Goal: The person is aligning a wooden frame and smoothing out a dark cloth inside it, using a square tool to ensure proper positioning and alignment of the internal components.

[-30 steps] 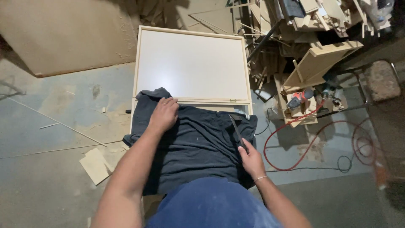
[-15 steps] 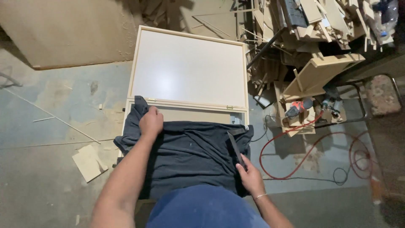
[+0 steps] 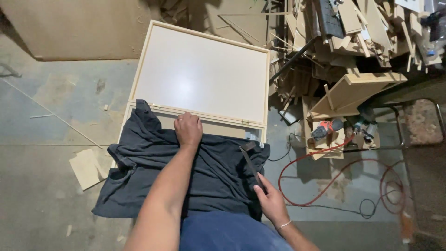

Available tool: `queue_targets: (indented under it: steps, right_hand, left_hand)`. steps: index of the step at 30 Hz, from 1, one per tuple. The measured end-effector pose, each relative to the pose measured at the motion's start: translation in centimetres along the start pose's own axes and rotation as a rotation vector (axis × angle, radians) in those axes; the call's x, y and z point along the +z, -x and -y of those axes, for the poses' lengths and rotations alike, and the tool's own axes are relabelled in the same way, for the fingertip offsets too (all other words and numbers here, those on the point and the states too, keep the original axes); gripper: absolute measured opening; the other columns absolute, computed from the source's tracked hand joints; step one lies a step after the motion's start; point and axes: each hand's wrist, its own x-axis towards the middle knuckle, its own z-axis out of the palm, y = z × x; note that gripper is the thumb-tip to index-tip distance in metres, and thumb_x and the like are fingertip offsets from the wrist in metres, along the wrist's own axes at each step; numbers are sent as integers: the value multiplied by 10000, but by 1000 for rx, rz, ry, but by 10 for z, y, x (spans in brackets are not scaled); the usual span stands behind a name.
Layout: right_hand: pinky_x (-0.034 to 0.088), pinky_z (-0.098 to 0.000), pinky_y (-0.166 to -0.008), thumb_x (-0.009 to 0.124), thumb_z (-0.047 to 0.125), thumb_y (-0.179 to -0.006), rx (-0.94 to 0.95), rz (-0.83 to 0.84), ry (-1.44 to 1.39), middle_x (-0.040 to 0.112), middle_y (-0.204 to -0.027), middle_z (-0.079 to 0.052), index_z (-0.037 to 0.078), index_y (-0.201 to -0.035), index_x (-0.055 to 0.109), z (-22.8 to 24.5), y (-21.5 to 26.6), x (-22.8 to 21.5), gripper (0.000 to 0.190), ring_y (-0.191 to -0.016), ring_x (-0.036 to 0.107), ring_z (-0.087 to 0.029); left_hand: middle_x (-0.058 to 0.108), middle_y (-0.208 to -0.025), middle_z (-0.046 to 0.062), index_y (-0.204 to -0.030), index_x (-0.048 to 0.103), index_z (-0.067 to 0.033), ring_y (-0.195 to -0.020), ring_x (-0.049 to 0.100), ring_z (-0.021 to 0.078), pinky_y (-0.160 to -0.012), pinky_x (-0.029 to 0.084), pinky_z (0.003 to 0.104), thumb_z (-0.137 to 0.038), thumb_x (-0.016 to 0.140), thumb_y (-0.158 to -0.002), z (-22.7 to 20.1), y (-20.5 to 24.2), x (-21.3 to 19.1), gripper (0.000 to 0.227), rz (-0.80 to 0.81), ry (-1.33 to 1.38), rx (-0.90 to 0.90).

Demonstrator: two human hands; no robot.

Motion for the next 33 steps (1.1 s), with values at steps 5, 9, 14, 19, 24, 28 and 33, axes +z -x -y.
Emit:
queue_targets:
  steps: [5, 9, 14, 19, 24, 28, 33]
  right_hand:
    - [490, -318, -1070, 627, 347, -917, -96, 5, 29, 657, -1437, -29, 245, -1444, 604, -6, -14, -3, 536, -1322, 627, -182]
    - [471, -288, -1085, 651, 302, -911, -194, 3, 10, 677, -1411, -26, 209, -1425, 622, -2, -23, -3, 522, -1298, 639, -147]
    - [500, -323, -1047, 620, 304, -931, -215, 65, 55, 670, -1424, -4, 210, -1452, 591, 20, -27, -7, 530, -1296, 642, -173]
    - [507, -341, -1042, 629, 315, -935, -282, 59, 96, 662, -1426, -21, 193, -1450, 595, 23, -31, -4, 531, -1300, 635, -201]
    - [525, -336, -1023, 624, 296, -928, -262, 74, 95, 675, -1417, 3, 224, -1438, 606, 31, -25, -4, 515, -1272, 658, -185]
    - [531, -316, -994, 621, 313, -920, -216, 108, 136, 701, -1384, 17, 259, -1448, 596, 38, -25, -6, 531, -1236, 680, -172]
    - [551, -480, -1029, 682, 315, -946, -212, 117, 215, 716, -1297, -160, 302, -1456, 611, 58, -23, -9, 515, -1237, 636, -372]
  left_hand:
    - [635, -883, 39, -822, 751, -164, -899, 585, 322, -817, 446, 455, -184, 804, -794, 11, 7, -14, 63, 39, 87, 56]
    - [614, -915, 62, -1035, 761, -171, -864, 585, 341, -732, 479, 469, -80, 761, -801, 14, 10, -34, 251, 80, 85, 260]
    - [628, -937, 73, -1041, 738, -159, -875, 575, 327, -739, 459, 444, -91, 729, -796, 12, 15, -28, 254, -16, 14, 310]
    - [637, -957, 88, -1097, 759, -160, -906, 577, 337, -769, 463, 454, -80, 712, -797, 7, 16, -25, 314, 35, 11, 262]
    - [633, -983, 76, -1090, 753, -173, -944, 580, 333, -809, 465, 465, -193, 753, -818, 0, 12, -25, 272, 118, 48, 187]
    - [636, -1025, 71, -1133, 772, -198, -996, 575, 335, -843, 462, 475, -277, 756, -849, 0, 8, -16, 295, 170, 54, 126]
    - [636, -1029, 43, -1137, 780, -252, -1117, 601, 314, -983, 457, 470, -395, 695, -863, 10, 1, -5, 320, 303, 111, 27]
